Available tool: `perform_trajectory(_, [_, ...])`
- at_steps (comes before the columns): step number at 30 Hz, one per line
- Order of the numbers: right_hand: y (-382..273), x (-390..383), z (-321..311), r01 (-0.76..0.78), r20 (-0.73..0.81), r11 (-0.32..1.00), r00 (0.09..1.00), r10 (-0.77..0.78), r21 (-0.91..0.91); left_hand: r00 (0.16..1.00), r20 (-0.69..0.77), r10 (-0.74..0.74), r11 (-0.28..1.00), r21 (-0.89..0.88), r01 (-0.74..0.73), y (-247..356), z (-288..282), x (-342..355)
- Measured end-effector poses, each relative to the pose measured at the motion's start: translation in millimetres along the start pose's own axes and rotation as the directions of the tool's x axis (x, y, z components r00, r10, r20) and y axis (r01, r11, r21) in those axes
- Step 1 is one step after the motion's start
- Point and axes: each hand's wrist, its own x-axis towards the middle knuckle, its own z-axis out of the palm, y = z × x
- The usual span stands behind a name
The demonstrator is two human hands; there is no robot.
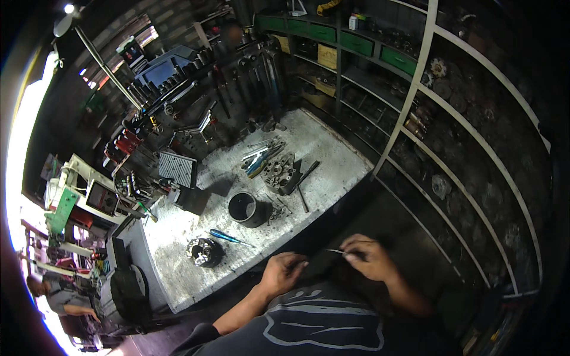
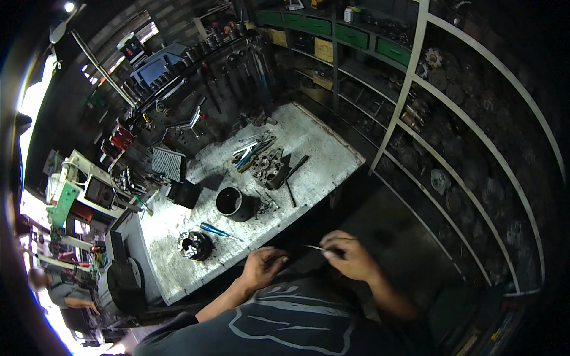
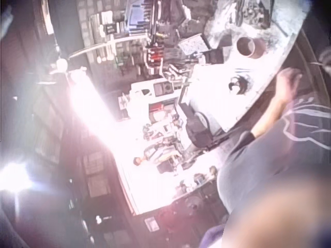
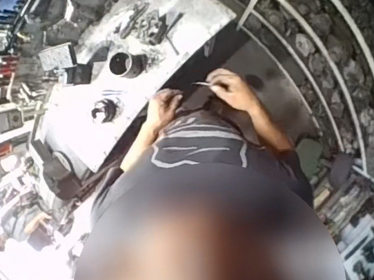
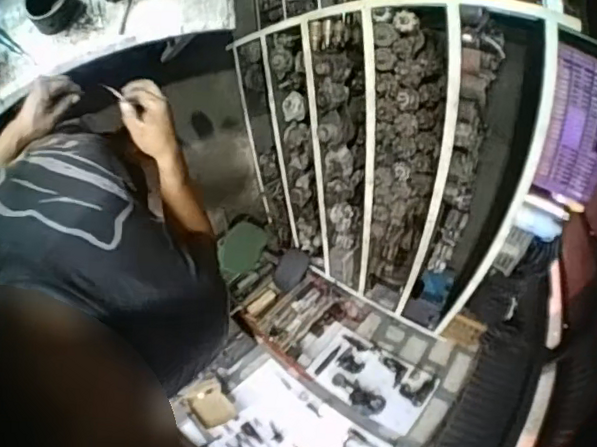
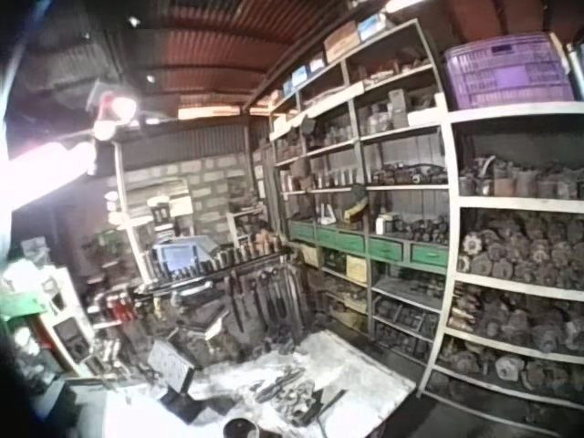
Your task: The person disassembles a mechanical assembly on a workbench, removes small components, and wipes parts with a cloth. The person then reassembles the unit and places it on a nearby table.
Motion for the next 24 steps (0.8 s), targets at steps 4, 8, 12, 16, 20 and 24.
perform_trajectory(4, [15, -32, -75, -0.029, -0.201, 0.996, 0.980, 0.013, -0.080, 0.992, 0.088, 0.093, 0.995, 0.020, -0.095, 30, 49, 67])
perform_trajectory(8, [30, -44, -110, -0.133, -0.162, 0.983, 0.980, 0.112, -0.128, 0.941, 0.106, 0.320, 0.944, 0.050, -0.327, 53, 93, 129])
perform_trajectory(12, [49, -30, -141, -0.155, -0.142, 0.978, 0.981, 0.135, -0.137, 0.881, 0.314, 0.354, 0.933, -0.047, -0.358, 56, 135, 194])
perform_trajectory(16, [73, -15, -198, -0.299, -0.229, 0.951, 0.933, 0.276, -0.073, 0.834, 0.338, 0.435, 0.900, -0.124, -0.419, 52, 174, 272])
perform_trajectory(20, [106, -1, -273, -0.586, -0.208, 0.803, 0.803, 0.558, -0.107, 0.821, 0.442, 0.361, 0.932, -0.172, -0.318, 55, 208, 362])
perform_trajectory(24, [125, 25, -331, -0.557, -0.270, 0.831, 0.800, 0.535, -0.003, 0.818, 0.438, 0.372, 0.924, -0.086, -0.374, 67, 236, 451])
